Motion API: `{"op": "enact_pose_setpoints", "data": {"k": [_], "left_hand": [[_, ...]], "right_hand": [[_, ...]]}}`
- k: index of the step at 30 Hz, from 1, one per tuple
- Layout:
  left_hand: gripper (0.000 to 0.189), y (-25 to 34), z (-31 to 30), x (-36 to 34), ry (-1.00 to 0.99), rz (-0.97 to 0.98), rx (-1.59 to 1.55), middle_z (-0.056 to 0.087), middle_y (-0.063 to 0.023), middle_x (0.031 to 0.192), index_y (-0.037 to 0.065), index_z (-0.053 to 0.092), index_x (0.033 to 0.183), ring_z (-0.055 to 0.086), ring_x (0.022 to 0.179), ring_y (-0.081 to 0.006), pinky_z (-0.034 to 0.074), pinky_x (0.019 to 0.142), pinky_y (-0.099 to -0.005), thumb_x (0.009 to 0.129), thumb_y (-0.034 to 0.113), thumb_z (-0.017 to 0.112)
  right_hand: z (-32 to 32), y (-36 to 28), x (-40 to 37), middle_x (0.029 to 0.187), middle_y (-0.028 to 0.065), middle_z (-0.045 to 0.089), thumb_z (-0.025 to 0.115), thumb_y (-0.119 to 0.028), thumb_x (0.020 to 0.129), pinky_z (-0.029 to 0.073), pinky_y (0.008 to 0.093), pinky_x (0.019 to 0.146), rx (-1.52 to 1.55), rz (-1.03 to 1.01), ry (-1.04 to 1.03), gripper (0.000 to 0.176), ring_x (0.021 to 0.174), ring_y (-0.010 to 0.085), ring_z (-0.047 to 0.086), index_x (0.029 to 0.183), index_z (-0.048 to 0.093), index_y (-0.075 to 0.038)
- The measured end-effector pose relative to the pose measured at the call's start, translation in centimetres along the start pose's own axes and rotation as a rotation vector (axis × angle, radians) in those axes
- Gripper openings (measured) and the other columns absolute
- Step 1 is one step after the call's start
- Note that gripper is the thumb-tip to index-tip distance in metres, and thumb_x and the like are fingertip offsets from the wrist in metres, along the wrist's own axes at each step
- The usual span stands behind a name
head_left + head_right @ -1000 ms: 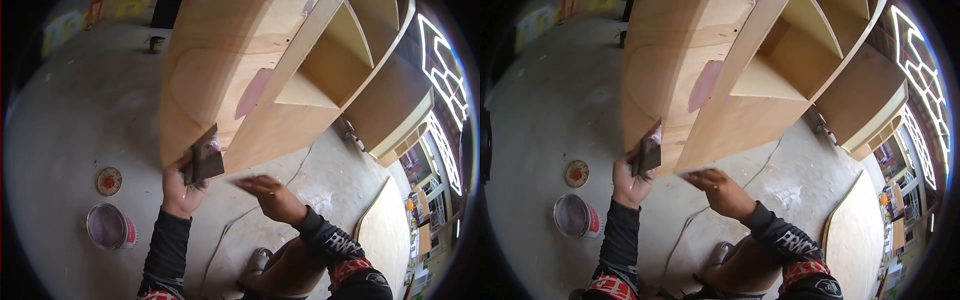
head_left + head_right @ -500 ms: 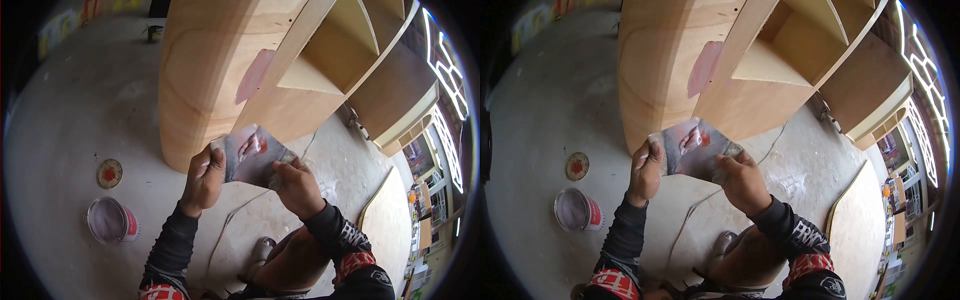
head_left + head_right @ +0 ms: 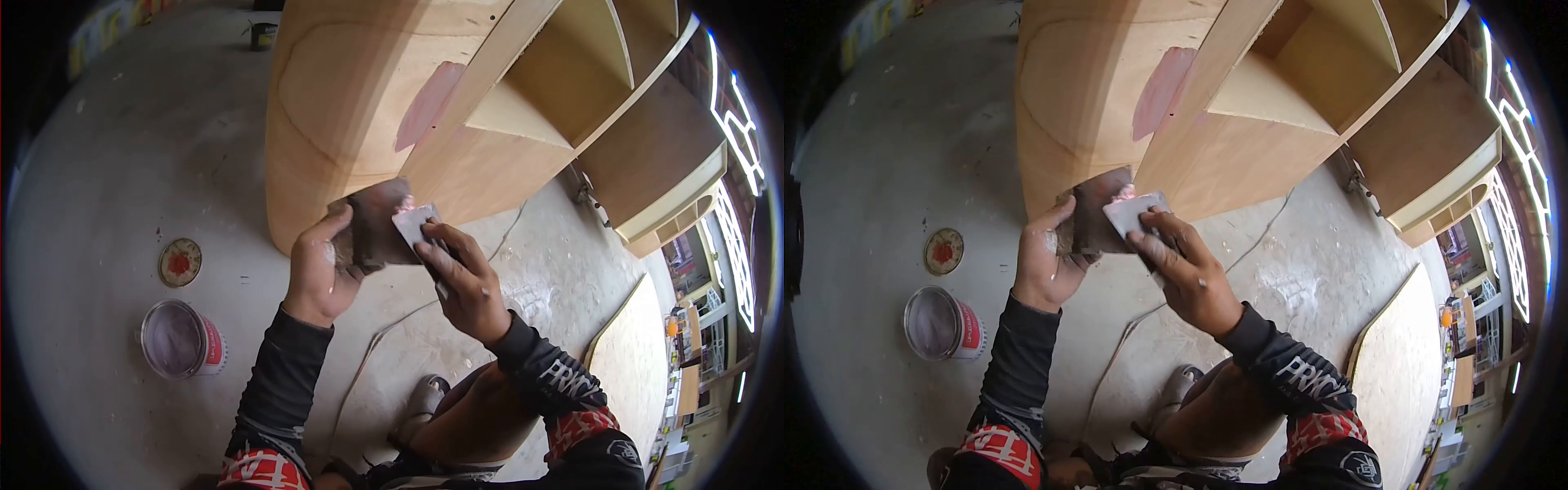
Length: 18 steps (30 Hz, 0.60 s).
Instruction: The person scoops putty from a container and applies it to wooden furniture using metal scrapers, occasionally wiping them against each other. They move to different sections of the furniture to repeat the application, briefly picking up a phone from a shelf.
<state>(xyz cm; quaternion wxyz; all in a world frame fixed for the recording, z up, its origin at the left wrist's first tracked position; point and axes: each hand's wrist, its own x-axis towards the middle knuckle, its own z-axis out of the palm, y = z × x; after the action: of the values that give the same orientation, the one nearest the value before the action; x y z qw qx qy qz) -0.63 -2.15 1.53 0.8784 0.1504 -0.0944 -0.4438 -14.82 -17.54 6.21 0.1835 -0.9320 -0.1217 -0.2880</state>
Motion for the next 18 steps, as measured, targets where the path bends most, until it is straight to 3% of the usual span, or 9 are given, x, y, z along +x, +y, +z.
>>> {"op": "enact_pose_setpoints", "data": {"k": [2,3,6,8,10,15,18], "left_hand": [[0.024,0.6,-0.2,0.0,0.133,0.098,-0.013,0.069,-0.0019,0.106,0.011,0.059,0.115,0.068,0.09,-0.0156,0.054,0.075,-0.0324,0.098,0.025,0.051],[0.024,0.7,-0.7,0.2,0.164,0.154,-0.041,0.069,-0.002,0.106,0.011,0.059,0.115,0.067,0.092,-0.0157,0.054,0.077,-0.0329,0.098,0.024,0.051],[0.022,0.6,-1.6,0.9,0.264,0.431,0.014,0.066,-0.0053,0.111,0.009,0.06,0.114,0.063,0.103,-0.018,0.05,0.086,-0.0353,0.097,0.02,0.053],[0.022,0.3,-2.6,1.5,0.31,0.627,0.186,0.064,-0.0071,0.113,0.007,0.061,0.113,0.061,0.106,-0.019,0.049,0.09,-0.0355,0.097,0.019,0.054],[0.024,0.2,-2.4,1.3,0.389,0.932,0.9,0.062,-0.0076,0.113,0.001,0.06,0.113,0.06,0.103,-0.0188,0.046,0.092,-0.0332,0.097,0.017,0.052],[0.026,-0.2,-0.4,0.5,0.345,0.763,0.625,0.061,-0.0082,0.112,-0.001,0.058,0.114,0.059,0.102,-0.0206,0.045,0.094,-0.0326,0.099,0.019,0.051],[0.026,0.1,0.0,0.2,0.344,0.744,0.523,0.061,-0.0097,0.112,0.001,0.057,0.114,0.059,0.104,-0.023,0.046,0.094,-0.0336,0.099,0.02,0.05]], "right_hand": [[-0.5,0.5,0.3,0.123,0.0181,0.058,0.051,0.02,0.074,0.05,0.0384,0.096,0.006,0.18,-0.114,0.059,0.113,0.036,0.06,0.126,0.059,-0.008],[-0.7,1.4,0.2,0.121,0.0172,0.06,0.047,0.02,0.071,0.051,0.0367,0.094,0.036,0.252,-0.285,0.061,0.112,0.0351,0.06,0.124,0.062,-0.006],[-0.1,1.4,-0.3,0.121,0.0178,0.061,0.047,0.019,0.071,0.05,0.0379,0.095,0.027,0.243,-0.116,0.057,0.112,0.0363,0.06,0.12,0.064,-0.004],[-0.5,-0.3,1.2,0.121,0.0151,0.062,0.056,0.014,0.073,0.051,0.04,0.093,-0.145,0.062,-0.08,0.05,0.112,0.0346,0.06,0.118,0.065,-0.005],[-0.5,-1.1,1.5,0.12,0.0126,0.062,0.063,0.008,0.076,0.051,0.0407,0.091,-0.292,-0.101,-0.073,0.045,0.11,0.0337,0.06,0.117,0.066,-0.007],[0.9,-1.3,1.2,0.121,0.0096,0.062,0.065,0.002,0.068,0.049,0.0427,0.094,-0.33,-0.123,-0.073,0.054,0.111,0.0328,0.058,0.121,0.064,-0.009],[0.8,-1.5,1.3,0.12,0.0095,0.062,0.063,0.003,0.069,0.049,0.0434,0.094,-0.318,-0.131,-0.214,0.053,0.11,0.0308,0.058,0.121,0.064,-0.009]]}}
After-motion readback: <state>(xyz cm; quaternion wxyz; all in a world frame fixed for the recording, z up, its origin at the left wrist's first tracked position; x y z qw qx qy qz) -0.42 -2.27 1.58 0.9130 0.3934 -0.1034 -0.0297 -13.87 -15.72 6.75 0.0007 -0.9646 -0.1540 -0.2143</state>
